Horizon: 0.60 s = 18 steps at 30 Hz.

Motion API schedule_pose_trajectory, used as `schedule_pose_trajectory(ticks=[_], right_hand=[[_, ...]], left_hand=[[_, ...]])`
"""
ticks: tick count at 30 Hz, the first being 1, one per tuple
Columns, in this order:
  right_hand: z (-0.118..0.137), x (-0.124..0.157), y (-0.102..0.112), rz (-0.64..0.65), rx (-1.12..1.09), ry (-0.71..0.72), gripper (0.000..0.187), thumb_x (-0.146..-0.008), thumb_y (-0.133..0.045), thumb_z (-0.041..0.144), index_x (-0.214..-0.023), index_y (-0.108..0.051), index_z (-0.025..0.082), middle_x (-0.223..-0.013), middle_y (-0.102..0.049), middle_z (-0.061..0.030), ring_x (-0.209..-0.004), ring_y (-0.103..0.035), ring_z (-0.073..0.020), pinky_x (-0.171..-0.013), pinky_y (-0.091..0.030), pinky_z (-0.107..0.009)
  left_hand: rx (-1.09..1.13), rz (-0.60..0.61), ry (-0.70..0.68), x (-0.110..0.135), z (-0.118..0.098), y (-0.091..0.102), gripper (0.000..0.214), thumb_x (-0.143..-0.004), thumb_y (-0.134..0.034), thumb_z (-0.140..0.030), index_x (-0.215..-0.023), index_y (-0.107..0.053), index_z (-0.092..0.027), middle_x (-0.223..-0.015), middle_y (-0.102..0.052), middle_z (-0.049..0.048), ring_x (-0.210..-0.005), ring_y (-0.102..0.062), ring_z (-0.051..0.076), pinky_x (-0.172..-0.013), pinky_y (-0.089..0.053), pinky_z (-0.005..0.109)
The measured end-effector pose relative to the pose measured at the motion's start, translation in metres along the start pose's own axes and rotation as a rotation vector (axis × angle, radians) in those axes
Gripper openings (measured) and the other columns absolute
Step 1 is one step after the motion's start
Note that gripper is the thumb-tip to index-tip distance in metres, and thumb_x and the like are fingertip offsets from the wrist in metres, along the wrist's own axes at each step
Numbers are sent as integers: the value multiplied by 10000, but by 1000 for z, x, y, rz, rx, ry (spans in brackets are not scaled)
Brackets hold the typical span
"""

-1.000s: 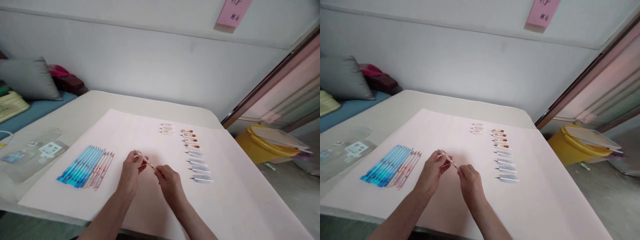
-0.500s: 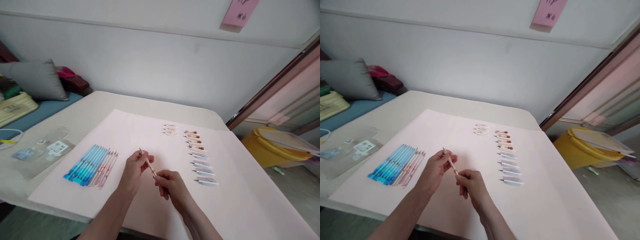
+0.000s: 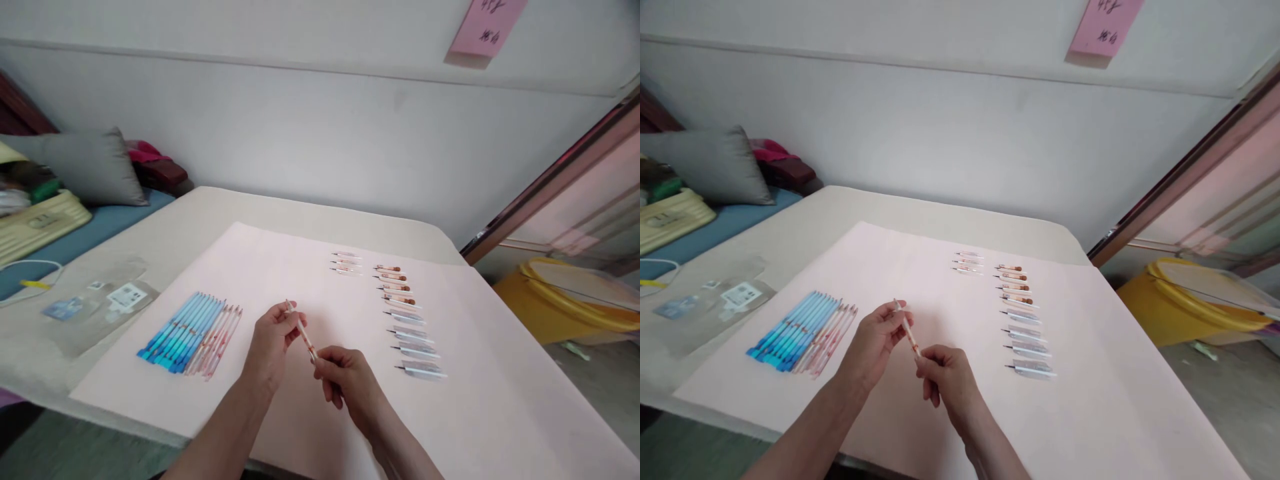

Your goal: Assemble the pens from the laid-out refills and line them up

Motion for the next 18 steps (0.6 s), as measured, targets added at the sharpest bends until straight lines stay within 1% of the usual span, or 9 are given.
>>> schedule_pose_trajectory(ticks=[2,5,7,9,10,12,15,16,18], right_hand=[[0,0,0,-9,1,2,243,-732,-604,355,-646,-571,129,-432,-493,39,-311,-379,-52,-302,-237,-172],[0,-2,2,-63,78,23,231,-726,-601,350,-646,-564,136,-415,-481,46,-305,-381,-59,-293,-242,-172],[1,-3,3,-89,135,36,217,-727,-593,340,-645,-564,142,-400,-468,53,-297,-372,-60,-289,-243,-170],[0,-3,2,-81,161,43,212,-735,-582,333,-637,-563,146,-377,-446,60,-290,-357,-57,-290,-240,-169],[0,-3,2,-69,158,42,216,-738,-579,334,-630,-560,148,-371,-439,62,-291,-354,-58,-290,-239,-169],[-1,-2,1,-43,137,35,228,-743,-573,342,-621,-553,151,-374,-441,59,-294,-355,-60,-291,-236,-172],[-1,-2,2,-55,135,31,223,-746,-567,340,-624,-549,154,-387,-449,59,-294,-353,-59,-291,-233,-176],[0,-2,3,-69,149,35,212,-746,-565,330,-628,-549,155,-389,-448,61,-294,-353,-58,-292,-233,-175],[1,-2,3,-89,180,43,181,-741,-560,302,-632,-552,158,-388,-444,65,-298,-362,-58,-293,-235,-171]], left_hand=[[21,19,21,2,0,-2,276,-689,-671,-282,-918,-613,-139,-837,-633,83,-829,-583,177,-793,-429,330],[32,30,51,4,2,-3,226,-708,-652,-300,-877,-605,-157,-898,-627,79,-903,-572,184,-795,-422,321],[-6,2,23,3,2,-2,187,-701,-660,-311,-809,-600,-171,-865,-605,39,-867,-556,149,-764,-415,283],[-58,-48,-27,1,1,2,182,-679,-684,-308,-758,-595,-171,-804,-577,9,-792,-536,115,-732,-407,253],[-65,-66,-40,0,1,4,188,-664,-697,-296,-764,-599,-170,-789,-573,5,-774,-532,109,-730,-406,250],[-32,-73,-34,-1,1,5,242,-639,-713,-264,-837,-614,-166,-799,-594,23,-800,-553,130,-756,-413,273],[25,-34,6,-2,1,3,334,-651,-702,-275,-952,-611,-162,-868,-634,75,-905,-576,184,-808,-413,324],[15,-27,7,-1,1,3,322,-664,-692,-296,-949,-613,-167,-889,-637,78,-921,-573,184,-808,-410,321],[-43,-37,-18,-1,0,3,265,-674,-682,-330,-886,-624,-182,-888,-631,50,-887,-564,155,-777,-405,289]])
Point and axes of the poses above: each hand's wrist, its own x-axis away from the middle knuckle, its own y-axis out of the back of the hand, z = x × y, the point moved 5 cm from there along -x, towards the middle knuckle
